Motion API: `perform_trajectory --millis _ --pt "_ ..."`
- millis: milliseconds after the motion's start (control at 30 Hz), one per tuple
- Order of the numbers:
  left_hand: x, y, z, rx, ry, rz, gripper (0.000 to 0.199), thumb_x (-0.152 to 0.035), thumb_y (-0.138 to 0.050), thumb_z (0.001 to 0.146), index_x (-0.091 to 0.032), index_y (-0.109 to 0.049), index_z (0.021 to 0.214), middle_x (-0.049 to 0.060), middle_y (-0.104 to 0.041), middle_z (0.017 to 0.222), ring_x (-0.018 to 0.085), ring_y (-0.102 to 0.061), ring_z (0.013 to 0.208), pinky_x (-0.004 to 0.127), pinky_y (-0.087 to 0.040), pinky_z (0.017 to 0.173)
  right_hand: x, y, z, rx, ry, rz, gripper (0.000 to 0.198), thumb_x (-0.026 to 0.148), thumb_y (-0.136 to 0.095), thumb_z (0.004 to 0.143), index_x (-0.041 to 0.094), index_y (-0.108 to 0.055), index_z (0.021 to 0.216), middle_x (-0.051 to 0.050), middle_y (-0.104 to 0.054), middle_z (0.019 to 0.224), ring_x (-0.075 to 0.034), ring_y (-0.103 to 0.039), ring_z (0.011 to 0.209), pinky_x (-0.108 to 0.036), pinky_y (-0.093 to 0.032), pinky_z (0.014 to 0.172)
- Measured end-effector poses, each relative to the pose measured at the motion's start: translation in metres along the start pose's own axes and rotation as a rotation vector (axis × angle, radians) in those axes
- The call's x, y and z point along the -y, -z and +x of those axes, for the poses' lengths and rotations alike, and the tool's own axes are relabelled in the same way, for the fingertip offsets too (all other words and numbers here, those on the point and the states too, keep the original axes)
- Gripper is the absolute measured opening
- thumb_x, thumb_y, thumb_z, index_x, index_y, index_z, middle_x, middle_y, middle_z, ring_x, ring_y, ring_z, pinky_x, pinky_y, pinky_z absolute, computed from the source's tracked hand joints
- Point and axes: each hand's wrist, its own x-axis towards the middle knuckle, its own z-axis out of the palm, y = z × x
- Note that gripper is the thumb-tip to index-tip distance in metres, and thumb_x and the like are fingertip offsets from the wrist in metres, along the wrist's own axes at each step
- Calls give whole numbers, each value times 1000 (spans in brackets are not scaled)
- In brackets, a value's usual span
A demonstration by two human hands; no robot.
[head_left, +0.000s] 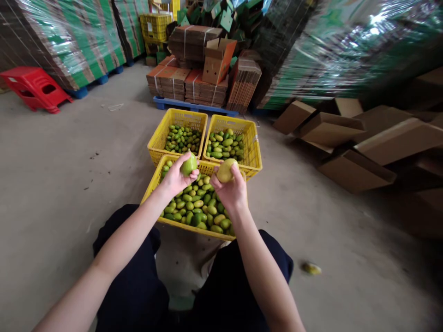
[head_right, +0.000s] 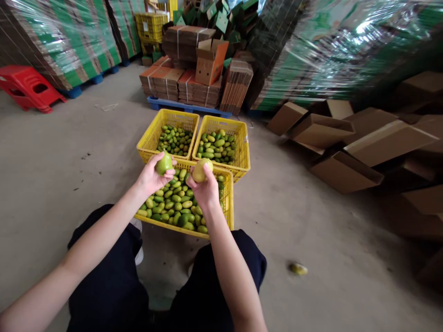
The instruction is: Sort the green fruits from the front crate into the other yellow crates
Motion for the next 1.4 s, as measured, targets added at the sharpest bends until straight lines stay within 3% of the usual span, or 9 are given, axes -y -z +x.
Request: perform_trajectory --millis 67,233,400,567,767,967,1067,1267,1400 --pt "0 0 1 9 9 14 27 -40 -65 83 -16 -56 74 -1 -58 66 4 -47 43 16 -36 38 -2 -1 0 5 -29 12 36 59 -61 78 24 -53 76 2 -56 68 -8 -34 43 -27 -36 45" --pt "-1 1 2 11 53 10 40 -47 -52 91 -13 -62 73 2 -58 61 8 -53 49 17 -43 43 -6 -1 3 -76 -87 111 36 58 -64 75 23 -55 80 -1 -61 72 -13 -52 56 -27 -42 50" --pt "3 4 4 15 -9 30 27 -38 -53 94 -16 -69 92 3 -67 72 10 -60 55 20 -50 52 -17 3 10 -108 -14 30 38 57 -66 75 23 -58 91 -2 -66 87 -17 -61 70 -29 -48 54" --pt "9 4 7 -47 -53 33 14 -25 -58 91 -16 -68 88 2 -71 84 13 -66 67 24 -54 58 -22 3 11 -51 -37 58 39 58 -63 76 23 -59 93 -4 -70 89 -24 -66 86 -37 -54 66" --pt "8 2 4 -68 48 -57 24 -29 -51 89 -11 -67 83 4 -68 72 12 -60 53 20 -46 42 -10 -6 3 -11 -124 199 35 40 -61 78 21 -64 107 -4 -73 95 -14 -60 59 -27 -46 48" --pt "7 -3 2 -56 93 -233 36 -30 -36 95 -10 -67 95 10 -70 79 21 -71 77 34 -61 70 -7 -1 7 5 -145 348 24 39 -58 82 19 -66 92 -2 -68 73 -8 -45 41 -21 -31 35" --pt "8 -4 4 -10 144 -241 39 -35 -33 100 -13 -65 104 11 -71 88 22 -72 85 32 -61 69 -8 3 11 -25 -194 491 19 36 -56 82 19 -62 84 0 -62 66 -8 -44 41 -20 -33 36" --pt "-2 -6 3 -12 180 -219 37 -37 -37 100 -16 -66 95 5 -71 80 10 -63 48 13 -39 31 -5 -1 20 -87 -171 652 20 22 -51 76 18 -60 93 -5 -69 83 -14 -59 61 -23 -47 47" --pt "-9 -11 -4 -37 104 -324 34 -33 -41 97 -14 -62 80 2 -67 69 6 -58 43 13 -46 37 -6 -6 22 -9 -98 657 16 24 -54 79 20 -61 92 -4 -70 88 -12 -57 60 -21 -44 44"
